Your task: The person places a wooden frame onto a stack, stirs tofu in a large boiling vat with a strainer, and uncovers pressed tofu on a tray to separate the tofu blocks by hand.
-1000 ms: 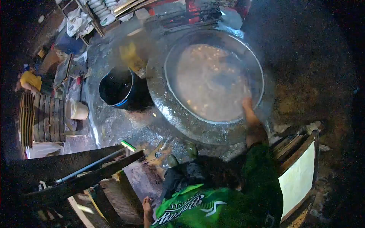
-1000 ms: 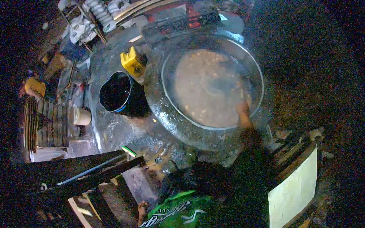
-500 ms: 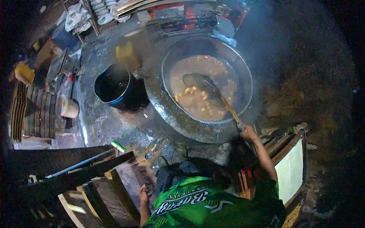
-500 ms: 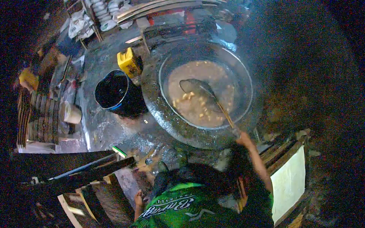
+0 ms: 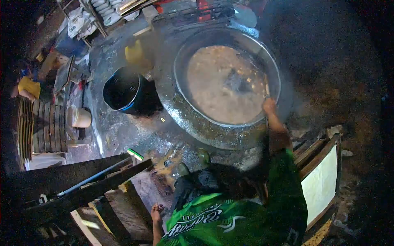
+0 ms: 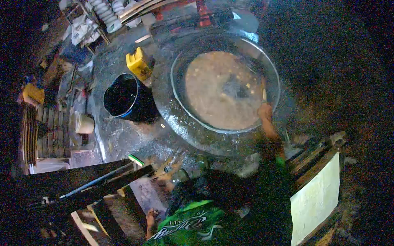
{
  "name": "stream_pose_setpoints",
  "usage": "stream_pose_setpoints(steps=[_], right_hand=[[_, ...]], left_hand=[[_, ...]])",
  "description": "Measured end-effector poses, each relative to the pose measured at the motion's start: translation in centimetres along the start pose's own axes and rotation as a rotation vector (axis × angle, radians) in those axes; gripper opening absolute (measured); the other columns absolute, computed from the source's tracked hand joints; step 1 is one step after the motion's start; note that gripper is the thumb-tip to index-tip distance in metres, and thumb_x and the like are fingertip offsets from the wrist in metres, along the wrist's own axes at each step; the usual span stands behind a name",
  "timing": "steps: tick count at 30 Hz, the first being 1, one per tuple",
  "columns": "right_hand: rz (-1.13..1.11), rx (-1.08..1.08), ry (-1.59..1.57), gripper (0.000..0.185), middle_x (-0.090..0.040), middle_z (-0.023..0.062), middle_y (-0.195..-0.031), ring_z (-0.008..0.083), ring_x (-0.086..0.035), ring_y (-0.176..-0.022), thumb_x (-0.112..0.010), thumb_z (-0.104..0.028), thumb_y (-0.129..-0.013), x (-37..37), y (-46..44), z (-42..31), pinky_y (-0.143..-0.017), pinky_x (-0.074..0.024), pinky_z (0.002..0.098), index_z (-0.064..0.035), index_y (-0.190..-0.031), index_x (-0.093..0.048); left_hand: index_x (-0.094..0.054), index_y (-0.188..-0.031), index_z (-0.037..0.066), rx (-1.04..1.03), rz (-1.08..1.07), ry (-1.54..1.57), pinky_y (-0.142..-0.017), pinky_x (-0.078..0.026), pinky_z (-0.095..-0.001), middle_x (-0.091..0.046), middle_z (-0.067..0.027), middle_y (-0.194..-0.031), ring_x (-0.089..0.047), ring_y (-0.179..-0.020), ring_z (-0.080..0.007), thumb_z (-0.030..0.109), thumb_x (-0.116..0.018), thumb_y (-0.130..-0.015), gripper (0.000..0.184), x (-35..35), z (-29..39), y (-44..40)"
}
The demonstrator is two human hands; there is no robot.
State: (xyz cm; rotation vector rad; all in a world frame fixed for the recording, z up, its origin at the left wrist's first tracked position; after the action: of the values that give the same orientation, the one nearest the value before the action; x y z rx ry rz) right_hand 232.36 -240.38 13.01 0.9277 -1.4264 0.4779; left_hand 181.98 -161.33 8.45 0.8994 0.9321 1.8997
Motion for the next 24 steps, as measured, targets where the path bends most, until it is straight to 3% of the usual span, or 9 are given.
stream_pose_setpoints(steps=[3,6,8,13,16,19,21,23,24], right_hand=[[-0.109,0.163,0.034,0.043,-0.061,0.0251,-0.112,0.0403,-0.059,-0.106,-0.06,-0.027,-0.081,-3.7,1.0,-2.6,-0.09,-0.0477,0.0487,0.0027,-0.113,-0.058],[-0.163,0.075,0.035,0.043,-0.059,0.0239,-0.116,0.0385,-0.059,-0.104,-0.06,-0.03,-0.08,-4.6,3.9,-1.4,-0.088,-0.0465,0.0484,0.0023,-0.107,-0.059],[-0.314,0.26,0.103,0.038,-0.062,0.0208,-0.103,0.0338,-0.061,-0.092,-0.059,-0.026,-0.077,-4.7,6.6,-0.9,-0.079,-0.047,0.0453,0.0027,-0.101,-0.058],[-0.453,0.35,-0.159,0.03,-0.058,0.0165,-0.068,0.0266,-0.058,-0.062,-0.057,-0.018,-0.074,2.9,18.5,0.0,-0.06,-0.0463,0.0411,0.0015,-0.096,-0.058],[-0.137,0.703,-0.349,0.026,-0.054,0.0123,-0.062,0.0224,-0.054,-0.053,-0.059,-0.014,-0.075,5.5,20.2,0.5,-0.052,-0.0438,0.0402,-0.0032,-0.099,-0.059],[-0.494,0.297,-0.711,0.026,-0.053,0.0091,-0.061,0.0172,-0.052,-0.052,-0.061,-0.011,-0.077,4.3,18.9,2.2,-0.05,-0.0433,0.0381,-0.0052,-0.103,-0.059],[-0.338,0.04,-0.568,0.032,-0.049,0.0068,-0.058,0.0138,-0.049,-0.049,-0.06,-0.008,-0.08,5.1,15.4,3.0,-0.048,-0.0429,0.035,-0.0068,-0.112,-0.058],[-0.332,0.091,-0.386,0.039,-0.059,0.0139,-0.067,0.0233,-0.06,-0.06,-0.059,-0.015,-0.083,4.6,10.1,1.1,-0.057,-0.0491,0.0386,-0.0061,-0.121,-0.057],[-0.175,0.131,-0.24,0.044,-0.062,0.0183,-0.08,0.0292,-0.062,-0.074,-0.057,-0.019,-0.085,2.7,5.8,1.3,-0.066,-0.0499,0.042,-0.0068,-0.127,-0.053]], left_hand=[[-0.055,-0.105,0.019,-0.017,0.018,-0.044,-0.068,-0.047,-0.0408,-0.064,-0.0007,-0.1,-0.061,-0.093,-0.019,0.041,-0.056,-0.093,0.025,0.1,-0.4,0.5],[-0.055,-0.106,0.018,-0.017,-0.008,0.0,-0.069,-0.048,-0.0435,-0.065,-0.0014,-0.1,-0.062,-0.094,-0.0204,0.041,-0.053,-0.094,0.025,0.1,-2.4,-0.7],[-0.055,-0.107,0.016,-0.122,-0.179,0.045,-0.071,-0.048,-0.0462,-0.065,-0.0026,-0.101,-0.062,-0.095,-0.0218,0.041,-0.053,-0.094,0.028,-1.0,-3.1,-2.0],[-0.055,-0.111,0.015,-0.057,-0.151,-0.044,-0.066,-0.05,-0.0408,-0.064,-0.003,-0.101,-0.063,-0.093,-0.0224,0.037,-0.051,-0.096,0.028,-1.1,-3.2,-3.7],[-0.055,-0.109,0.015,0.007,-0.124,0.012,-0.063,-0.049,-0.0374,-0.061,-0.0014,-0.101,-0.062,-0.093,-0.0197,0.033,-0.046,-0.098,0.023,-1.3,-1.8,-3.6],[-0.055,-0.108,0.015,-0.018,-0.154,0.08,-0.062,-0.049,-0.0365,-0.061,-0.0012,-0.101,-0.062,-0.093,-0.0191,0.03,-0.046,-0.098,0.02,-1.6,0.8,-3.1],[-0.054,-0.103,0.015,-0.042,-0.096,0.064,-0.062,-0.049,-0.0368,-0.061,-0.001,-0.101,-0.062,-0.092,-0.0189,0.03,-0.047,-0.098,0.017,-0.5,0.5,-3.5],[-0.054,-0.101,0.016,-0.199,-0.093,0.087,-0.065,-0.049,-0.039,-0.061,-0.0008,-0.1,-0.061,-0.094,-0.0192,0.031,-0.047,-0.098,0.017,0.6,0.1,-5.1],[-0.054,-0.1,0.017,-0.044,-0.02,0.046,-0.067,-0.05,-0.0415,-0.062,-0.0012,-0.096,-0.062,-0.095,-0.0203,0.032,-0.05,-0.096,0.017,0.7,0.2,-2.7]])
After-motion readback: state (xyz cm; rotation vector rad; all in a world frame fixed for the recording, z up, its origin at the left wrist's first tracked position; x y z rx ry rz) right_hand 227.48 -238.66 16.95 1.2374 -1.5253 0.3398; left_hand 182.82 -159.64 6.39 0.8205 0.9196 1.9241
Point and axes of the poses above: each hand's wrist, its own y-axis away from the middle knuckle, its own x-axis out of the back of the hand, z = x × y, the point moved 9 cm from there along -y, towards the middle knuckle
